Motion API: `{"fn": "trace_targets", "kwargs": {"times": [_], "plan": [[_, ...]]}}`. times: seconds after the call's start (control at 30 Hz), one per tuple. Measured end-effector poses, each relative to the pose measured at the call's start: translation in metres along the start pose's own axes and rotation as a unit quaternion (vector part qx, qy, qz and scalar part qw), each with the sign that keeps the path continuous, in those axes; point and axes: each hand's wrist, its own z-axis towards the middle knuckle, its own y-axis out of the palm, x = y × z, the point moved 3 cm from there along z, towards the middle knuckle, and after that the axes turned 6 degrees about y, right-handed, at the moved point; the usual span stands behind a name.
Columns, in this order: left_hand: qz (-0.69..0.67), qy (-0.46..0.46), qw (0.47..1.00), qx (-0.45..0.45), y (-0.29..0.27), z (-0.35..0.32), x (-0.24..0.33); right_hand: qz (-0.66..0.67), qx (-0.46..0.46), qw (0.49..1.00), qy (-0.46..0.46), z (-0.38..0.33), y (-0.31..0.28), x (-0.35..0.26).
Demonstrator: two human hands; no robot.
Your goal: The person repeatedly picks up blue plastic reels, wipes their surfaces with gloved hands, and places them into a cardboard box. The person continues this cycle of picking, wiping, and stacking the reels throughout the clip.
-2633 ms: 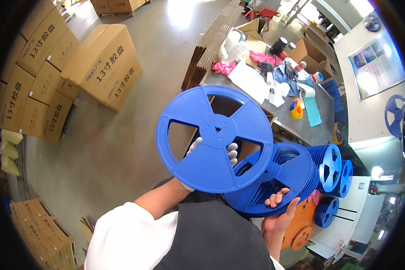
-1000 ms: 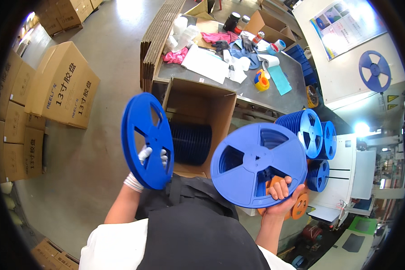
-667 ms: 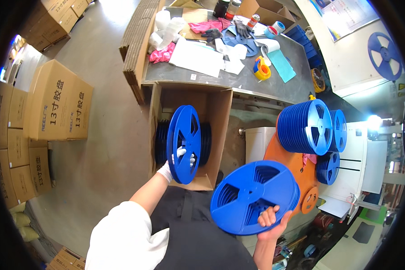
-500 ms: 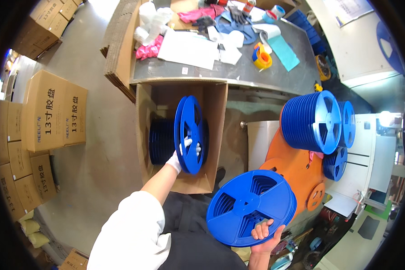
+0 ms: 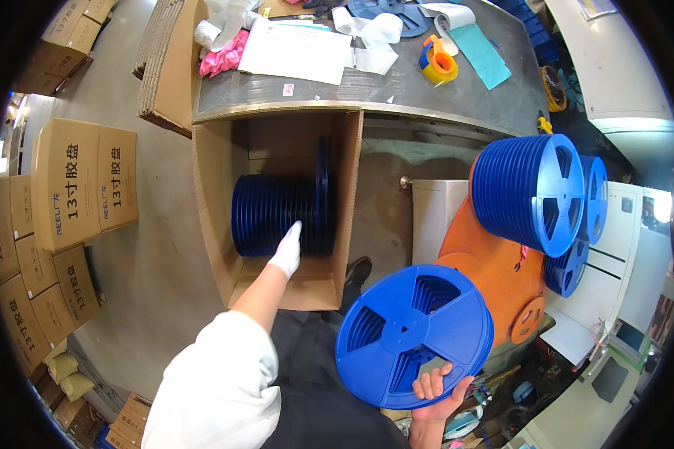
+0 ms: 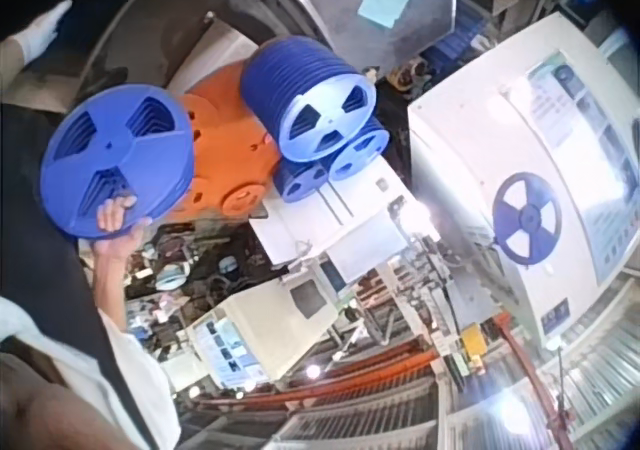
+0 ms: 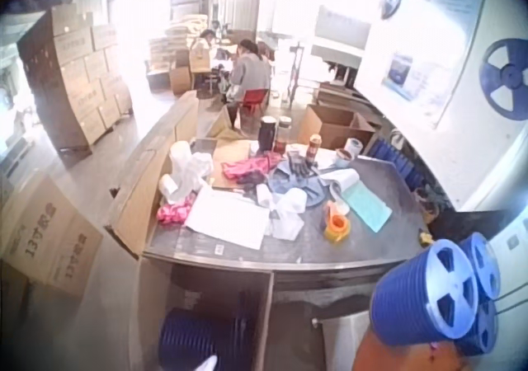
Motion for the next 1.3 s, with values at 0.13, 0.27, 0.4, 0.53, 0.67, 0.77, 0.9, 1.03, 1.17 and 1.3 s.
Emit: {"fn": "trace_targets", "kwargs": {"times": [0.13, 0.27, 0.4, 0.53, 0.67, 0.77, 0.9, 1.03, 1.17, 1.3], "plan": [[0.089, 0.160, 0.983, -0.010, -0.016, -0.102, 0.027, 0.107, -0.054, 0.993, -0.002, -0.011, 0.013, -0.015], [0.420, 0.560, 0.700, -0.144, 0.027, -0.192, 0.136, 0.130, -0.154, 0.979, 0.033, -0.027, 0.033, -0.005], [0.594, 0.519, 0.608, -0.088, 0.087, -0.282, 0.180, 0.120, -0.256, 0.958, 0.051, -0.043, 0.055, 0.011], [0.536, 0.488, 0.634, -0.270, 0.093, -0.336, 0.166, 0.058, -0.290, 0.954, 0.046, -0.060, 0.067, 0.019], [0.627, 0.472, 0.620, 0.009, 0.053, -0.308, 0.168, 0.023, -0.306, 0.951, 0.038, -0.071, 0.072, 0.035], [0.527, 0.540, 0.638, -0.153, 0.050, -0.313, 0.159, 0.028, -0.352, 0.934, 0.046, -0.076, 0.077, 0.043], [0.569, 0.498, 0.652, -0.055, 0.036, -0.318, 0.174, 0.016, -0.368, 0.929, 0.041, -0.084, 0.082, 0.053], [0.538, 0.574, 0.604, -0.128, 0.042, -0.344, 0.173, 0.034, -0.386, 0.921, 0.032, -0.085, 0.086, 0.061], [0.478, 0.644, 0.521, -0.293, 0.065, -0.367, 0.175, 0.034, -0.405, 0.912, 0.056, -0.082, 0.092, 0.068], [0.513, 0.647, 0.542, -0.154, 0.065, -0.370, 0.195, 0.021, -0.398, 0.915, 0.055, -0.084, 0.098, 0.072]]}}
